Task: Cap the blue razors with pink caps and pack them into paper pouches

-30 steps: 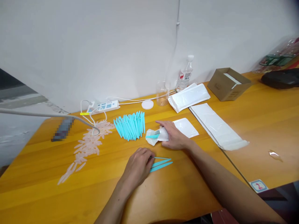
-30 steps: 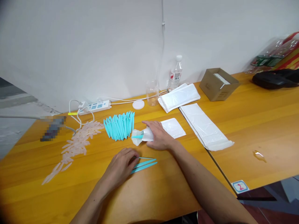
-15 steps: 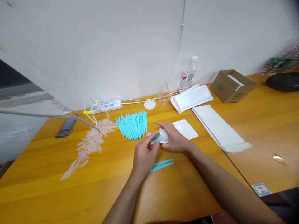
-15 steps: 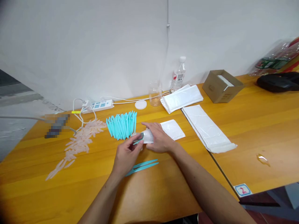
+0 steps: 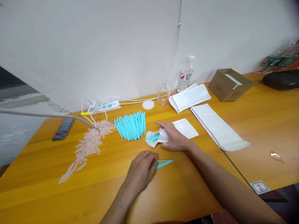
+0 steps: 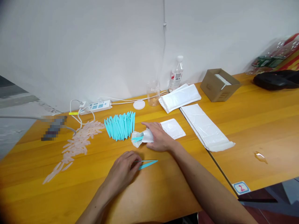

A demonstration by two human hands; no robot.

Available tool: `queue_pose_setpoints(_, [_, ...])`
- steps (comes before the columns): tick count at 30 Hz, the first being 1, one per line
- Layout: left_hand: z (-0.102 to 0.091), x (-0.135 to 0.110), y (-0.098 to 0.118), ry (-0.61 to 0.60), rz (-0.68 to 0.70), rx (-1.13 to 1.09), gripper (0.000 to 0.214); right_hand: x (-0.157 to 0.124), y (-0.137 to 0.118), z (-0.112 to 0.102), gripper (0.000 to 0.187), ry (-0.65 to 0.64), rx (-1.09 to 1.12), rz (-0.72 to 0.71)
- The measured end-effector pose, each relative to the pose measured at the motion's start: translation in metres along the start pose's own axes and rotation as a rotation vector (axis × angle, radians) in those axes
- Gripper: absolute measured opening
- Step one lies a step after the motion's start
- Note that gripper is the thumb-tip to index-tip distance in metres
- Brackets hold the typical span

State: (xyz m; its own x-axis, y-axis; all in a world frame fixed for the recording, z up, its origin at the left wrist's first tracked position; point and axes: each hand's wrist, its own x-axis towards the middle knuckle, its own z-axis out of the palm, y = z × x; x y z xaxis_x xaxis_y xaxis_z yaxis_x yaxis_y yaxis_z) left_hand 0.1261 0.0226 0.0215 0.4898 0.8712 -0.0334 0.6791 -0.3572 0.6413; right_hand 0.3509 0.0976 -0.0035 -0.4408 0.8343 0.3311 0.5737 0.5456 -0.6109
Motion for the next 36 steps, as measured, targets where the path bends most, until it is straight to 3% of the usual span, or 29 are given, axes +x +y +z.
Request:
queue_pose_setpoints(2, [-0.017, -0.01, -0.003, 0.121, -0.039, -0.194, 0.015, 0.0, 0.001, -0.001, 0.088, 0.006, 0.006, 0.01])
queue_pose_setpoints(5, [-0.039, -0.018, -0.007, 0.485, -0.14, -0.554, 0.029, 0.0, 0.001, -0.001, 0.088, 0.006, 0.016, -0.002])
queue_pose_setpoints(7, [-0.041, -0.011, -0.006, 0.698, -0.186, -0.712, 0.027, 0.001, 0.0, 0.0, 0.089, 0.002, 0.024, -0.015])
queue_pose_setpoints(9, [-0.031, 0.005, -0.002, 0.744, -0.22, -0.774, 0.026, 0.001, -0.002, 0.001, 0.089, 0.003, 0.031, -0.018])
queue_pose_setpoints(13, [-0.001, 0.033, 0.006, 0.519, -0.176, -0.651, 0.028, 0.001, -0.005, 0.004, 0.088, 0.019, 0.037, -0.022])
queue_pose_setpoints(18, [0.006, 0.008, -0.002, 0.588, -0.106, -0.173, 0.031, 0.0, -0.002, 0.002, 0.087, 0.017, 0.032, -0.025])
queue_pose_setpoints(23, [0.017, -0.017, -0.005, 0.088, 0.062, 0.14, 0.021, 0.001, -0.001, 0.001, 0.088, -0.013, 0.016, -0.017])
queue_pose_setpoints(27, [0.008, -0.022, -0.002, 0.027, 0.056, 0.102, 0.018, 0.0, -0.001, 0.002, 0.088, -0.002, 0.019, -0.006])
queue_pose_setpoints(29, [-0.01, -0.026, -0.002, 0.132, 0.0, -0.105, 0.014, 0.0, -0.001, 0.002, 0.088, 0.005, 0.024, -0.002])
queue_pose_setpoints(32, [-0.032, -0.022, 0.0, 0.556, -0.134, -0.454, 0.022, 0.0, -0.001, 0.002, 0.089, 0.003, 0.034, -0.009])
queue_pose_setpoints(34, [-0.033, -0.009, 0.004, 0.811, -0.18, -0.557, 0.022, 0.001, -0.002, 0.002, 0.09, 0.009, 0.047, -0.018])
queue_pose_setpoints(36, [-0.024, 0.01, 0.009, 0.858, -0.189, -0.544, 0.021, 0.001, -0.003, 0.003, 0.09, 0.026, 0.062, -0.023])
